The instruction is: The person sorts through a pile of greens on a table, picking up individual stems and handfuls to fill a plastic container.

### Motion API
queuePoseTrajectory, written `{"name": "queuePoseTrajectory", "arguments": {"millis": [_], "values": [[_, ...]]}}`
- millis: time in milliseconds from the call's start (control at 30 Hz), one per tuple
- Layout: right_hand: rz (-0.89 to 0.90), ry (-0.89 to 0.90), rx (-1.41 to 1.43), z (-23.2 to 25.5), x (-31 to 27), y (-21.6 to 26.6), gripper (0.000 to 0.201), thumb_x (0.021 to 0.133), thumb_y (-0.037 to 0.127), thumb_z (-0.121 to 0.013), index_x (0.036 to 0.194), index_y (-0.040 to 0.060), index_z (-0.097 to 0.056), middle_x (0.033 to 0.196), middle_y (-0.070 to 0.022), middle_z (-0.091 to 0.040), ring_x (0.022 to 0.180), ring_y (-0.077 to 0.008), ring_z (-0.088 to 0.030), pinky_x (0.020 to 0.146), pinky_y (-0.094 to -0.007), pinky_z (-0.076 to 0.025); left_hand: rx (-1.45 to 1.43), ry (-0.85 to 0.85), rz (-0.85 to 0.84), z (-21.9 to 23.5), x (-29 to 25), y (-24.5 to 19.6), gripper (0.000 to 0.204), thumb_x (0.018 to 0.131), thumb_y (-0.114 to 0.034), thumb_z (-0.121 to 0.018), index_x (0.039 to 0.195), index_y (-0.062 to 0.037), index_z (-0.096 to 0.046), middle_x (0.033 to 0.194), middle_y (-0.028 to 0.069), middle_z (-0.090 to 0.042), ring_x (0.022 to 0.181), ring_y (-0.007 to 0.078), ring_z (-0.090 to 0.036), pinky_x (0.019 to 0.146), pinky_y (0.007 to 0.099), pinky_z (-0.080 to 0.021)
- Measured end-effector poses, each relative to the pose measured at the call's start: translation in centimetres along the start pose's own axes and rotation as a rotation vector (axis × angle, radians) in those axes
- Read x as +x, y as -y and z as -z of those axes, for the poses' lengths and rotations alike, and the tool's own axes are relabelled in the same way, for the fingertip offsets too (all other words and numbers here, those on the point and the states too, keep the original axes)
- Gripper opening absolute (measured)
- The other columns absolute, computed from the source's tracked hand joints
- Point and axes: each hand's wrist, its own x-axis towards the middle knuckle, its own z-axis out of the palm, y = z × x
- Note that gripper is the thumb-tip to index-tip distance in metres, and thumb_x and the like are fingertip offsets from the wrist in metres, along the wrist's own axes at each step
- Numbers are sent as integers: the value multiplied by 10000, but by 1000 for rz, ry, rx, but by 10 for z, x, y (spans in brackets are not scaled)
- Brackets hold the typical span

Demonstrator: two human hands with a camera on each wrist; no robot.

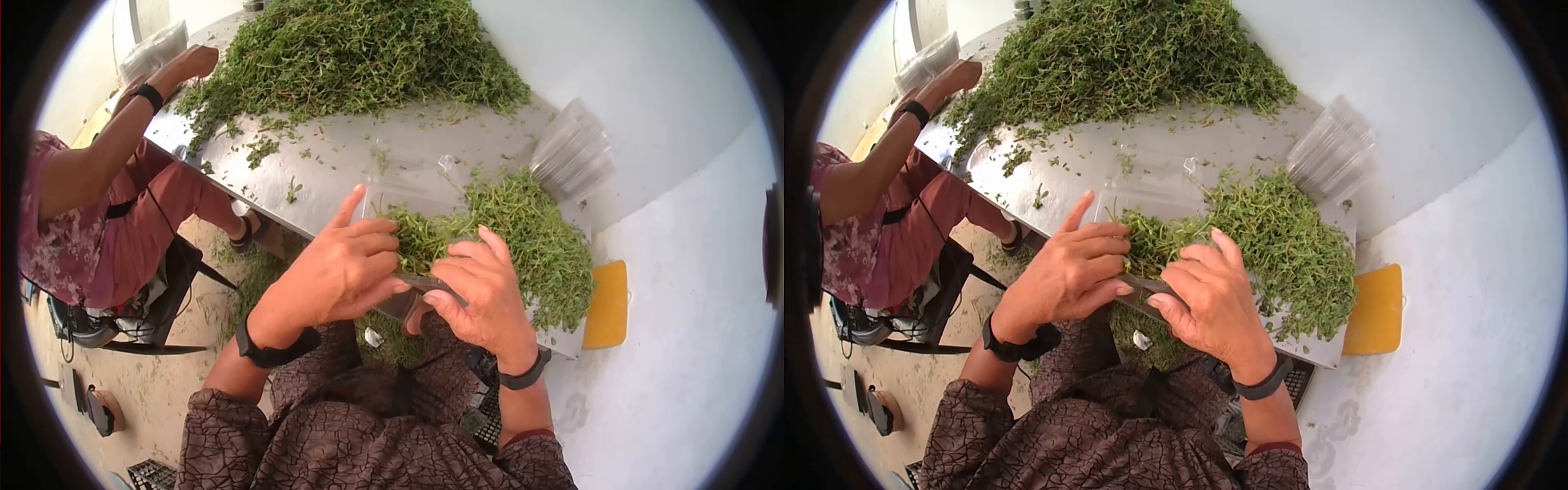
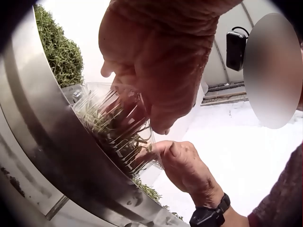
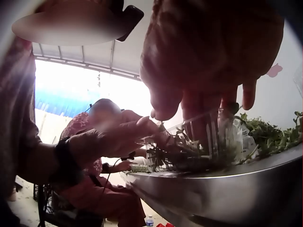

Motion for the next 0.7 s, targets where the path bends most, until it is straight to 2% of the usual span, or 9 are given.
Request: {"name": "queuePoseTrajectory", "arguments": {"millis": [67, 133, 167, 267, 300, 333, 433, 600, 700], "values": [[3, -56, -17, 7, -4, -1, 295, 787, 274, -753, 959, 41, -700, 996, -106, -699, 1047, -310, -607, 1068, -545, -358, -37, -40, 14, 1, -5, 0, 251, 822, -269, -718, 903, -37, -670, 1078, 100, -673, 1176, 325, -590, 1174, 598, -218], [6, -108, -35, 13, -10, -4, 315, 796, 275, -749, 999, 38, -706, 1063, -118, -698, 1077, -310, -608, 1070, -538, -360, -7, -189, 42, 2, -8, -1, 294, 807, -252, -729, 1004, -42, -668, 1131, 116, -659, 1180, 331, -592, 1162, 591, -249], [-32, -160, -43, 16, -13, -5, 331, 813, 282, -740, 1031, 35, -703, 1115, -122, -688, 1099, -313, -605, 1066, -534, -368, 30, -144, 32, 6, -9, -2, 371, 814, -283, -726, 1094, -49, -660, 1204, 130, -641, 1216, 338, -574, 1157, 592, -265], [-101, -261, -68, 16, -26, -11, 347, 877, 294, -699, 1088, 18, -687, 1163, -142, -681, 1112, -334, -607, 1033, -501, -410, 2, -146, -32, 3, -9, -7, 389, 832, -317, -713, 1117, -57, -667, 1250, 132, -631, 1249, 343, -556, 1160, 591, -262], [-188, -294, 10, 13, -31, -12, 350, 893, 288, -685, 1102, 8, -680, 1169, -152, -678, 1107, -343, -608, 1018, -484, -423, 1, -97, -45, 0, -9, -8, 417, 846, -348, -700, 1155, -70, -668, 1346, 131, -583, 1305, 335, -511, 1169, 588, -246], [-276, -327, 91, 9, -34, -12, 352, 909, 283, -672, 1117, -1, -674, 1175, -163, -675, 1101, -352, -610, 1003, -467, -435, 1, -97, -48, -1, -7, -10, 417, 846, -348, -700, 1155, -70, -668, 1346, 131, -583, 1305, 335, -511, 1169, 588, -246], [-270, -286, 64, 2, -36, -12, 347, 928, 261, -650, 1135, -17, -664, 1175, -180, -673, 1105, -360, -606, 984, -448, -446, 52, 29, -104, -6, 6, -22, 446, 874, -362, -673, 1222, -84, -646, 1450, 118, -496, 1390, 322, -409, 1190, 588, -201], [-222, -249, 19, 1, -27, -4, 336, 924, 218, -636, 1142, -37, -660, 1171, -182, -676, 1136, -356, -589, 1005, -467, -428, 122, 77, -117, -18, 12, -27, 484, 904, -401, -628, 1232, -45, -629, 1378, 136, -552, 1347, 342, -452, 1191, 597, -180], [-150, -160, -85, 4, -18, -2, 309, 889, 208, -659, 1091, -24, -681, 1154, -165, -684, 1176, -352, -563, 1076, -527, -350, 65, 137, -42, -18, 15, -28, 481, 904, -390, -637, 1208, -16, -630, 1286, 155, -607, 1289, 354, -506, 1174, 603, -207]]}}
